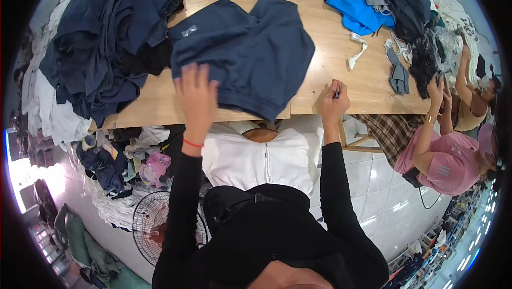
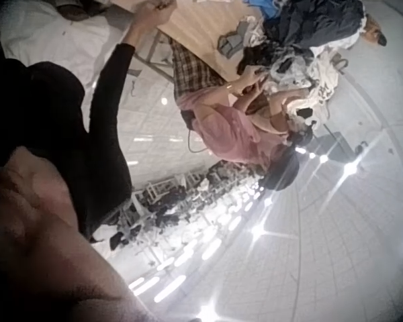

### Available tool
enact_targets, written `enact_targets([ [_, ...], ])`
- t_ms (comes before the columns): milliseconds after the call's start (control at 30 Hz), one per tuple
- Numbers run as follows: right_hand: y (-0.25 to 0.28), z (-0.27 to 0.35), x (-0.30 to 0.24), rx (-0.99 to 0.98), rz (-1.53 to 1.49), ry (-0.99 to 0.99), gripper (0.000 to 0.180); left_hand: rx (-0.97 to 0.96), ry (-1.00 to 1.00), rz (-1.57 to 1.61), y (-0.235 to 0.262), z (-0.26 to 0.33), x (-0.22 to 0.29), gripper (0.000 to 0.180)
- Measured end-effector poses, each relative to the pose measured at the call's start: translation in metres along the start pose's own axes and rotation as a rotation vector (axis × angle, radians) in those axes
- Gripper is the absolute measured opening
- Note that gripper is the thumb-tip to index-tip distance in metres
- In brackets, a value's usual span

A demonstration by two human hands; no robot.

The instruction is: Inspecting and trimming loose threads from a pair of shorts in a factory setting.

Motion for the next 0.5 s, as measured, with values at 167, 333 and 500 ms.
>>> enact_targets([
  [167, 0.0, -0.001, -0.007, -0.031, -0.031, -0.039, 0.011, -0.382, -0.327, 0.343, -0.011, 0.027, 0.097, 0.039],
  [333, 0.001, 0.0, -0.005, 0.055, -0.046, 0.002, 0.009, -0.201, -0.046, 0.681, -0.014, 0.029, 0.069, 0.023],
  [500, 0.009, 0.001, -0.001, -0.018, 0.033, 0.016, 0.006, -0.21, -0.095, 0.675, 0.003, 0.018, 0.068, 0.017],
])
Point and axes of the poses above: each hand's wrist, its own z-axis away from the middle knuckle, its own y-axis out of the back of the hand, x = y × z, the point moved 6 cm from there along -z, towards the middle knuckle, and after that the axes turned 15 degrees about z, right-handed, at the moved point
